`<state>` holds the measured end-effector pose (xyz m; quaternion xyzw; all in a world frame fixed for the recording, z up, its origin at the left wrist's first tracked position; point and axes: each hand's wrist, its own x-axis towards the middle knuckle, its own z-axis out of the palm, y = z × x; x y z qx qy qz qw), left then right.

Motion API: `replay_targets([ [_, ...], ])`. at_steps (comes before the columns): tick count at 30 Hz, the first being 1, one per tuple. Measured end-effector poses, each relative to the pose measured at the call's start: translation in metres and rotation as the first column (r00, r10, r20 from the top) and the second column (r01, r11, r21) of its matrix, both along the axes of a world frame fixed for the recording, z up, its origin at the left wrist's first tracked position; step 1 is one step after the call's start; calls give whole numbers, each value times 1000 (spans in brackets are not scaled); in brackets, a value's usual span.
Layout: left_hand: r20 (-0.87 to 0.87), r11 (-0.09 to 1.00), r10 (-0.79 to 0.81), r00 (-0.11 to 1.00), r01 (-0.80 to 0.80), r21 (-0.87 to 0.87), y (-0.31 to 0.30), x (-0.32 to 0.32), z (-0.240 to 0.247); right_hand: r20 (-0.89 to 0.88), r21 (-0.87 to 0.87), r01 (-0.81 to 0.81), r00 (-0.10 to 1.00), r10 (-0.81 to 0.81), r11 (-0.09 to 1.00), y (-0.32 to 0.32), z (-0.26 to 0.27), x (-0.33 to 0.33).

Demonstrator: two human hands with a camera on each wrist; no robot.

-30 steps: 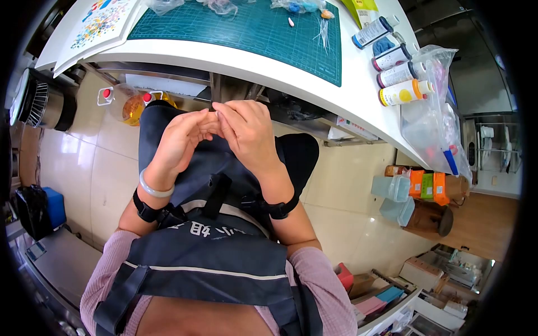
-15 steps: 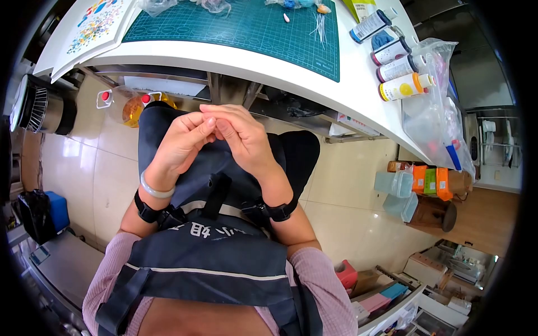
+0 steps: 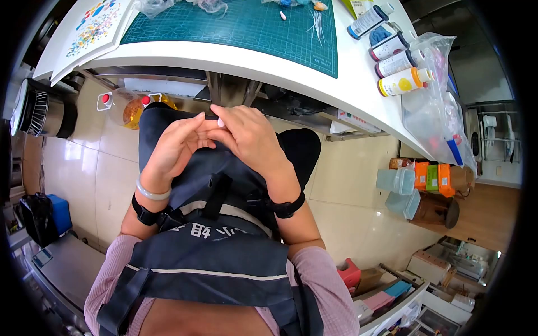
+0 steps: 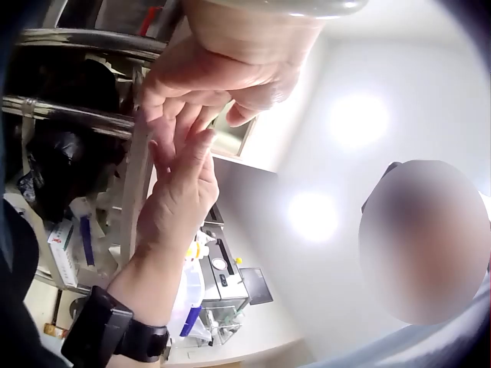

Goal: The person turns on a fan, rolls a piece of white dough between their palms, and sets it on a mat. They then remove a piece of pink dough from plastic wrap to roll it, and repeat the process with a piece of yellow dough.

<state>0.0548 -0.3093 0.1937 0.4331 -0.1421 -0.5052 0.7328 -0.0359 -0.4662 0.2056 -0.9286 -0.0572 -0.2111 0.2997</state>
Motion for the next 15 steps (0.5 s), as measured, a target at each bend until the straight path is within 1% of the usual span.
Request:
replay_targets([
  [1,16,1000,-14,1000,14,5,-1,-1,1,-1,0,1,1000,-1,1000,-1,-3,1],
  [2,17,1000,-14,1000,14,4,-2,-1,2,48,88,-15,999,11,996,-1,-8,2],
  [3,55,1000,-8,998,7,18,-3,-2,4,100,173,-38,995,21,984,-1,-12,4],
  [4,93,999,-3,996,0,32,-4,-3,5,101,173,-39,995,22,984,0,-12,4],
  [6,68,1000,-25,997,25,4,-5,-3,6,65,353,-22,998,-1,935,1,-14,1],
  [7,43,998,-49,998,50,-24,-5,-4,6,65,354,-22,998,-1,935,3,-15,-1],
  [8,43,998,-50,998,51,-23,-6,-3,5,62,461,-12,998,-19,888,6,-16,-2],
  [9,1,998,-37,999,37,-42,-7,-3,3,57,562,-2,998,-36,827,9,-17,-1],
  [10,-41,998,-26,999,23,-61,-8,-3,1,56,563,-1,998,-38,826,12,-18,1],
  [11,-41,998,-27,999,24,-61,-8,-3,-2,97,597,-41,995,-21,801,14,-18,4],
  [12,-17,999,0,1000,-1,-46,-8,-3,-6,139,627,-84,990,-6,774,15,-17,6],
  [13,7,999,27,1000,-27,-32,-8,-4,-9,139,627,-84,990,-6,774,15,-17,6],
  [14,7,999,28,1000,-27,-32,-8,-4,-12,133,583,-113,990,43,804,14,-17,6],
  [15,-35,997,39,999,-42,-71,-9,-4,-15,123,538,-144,988,91,831,14,-17,5],
])
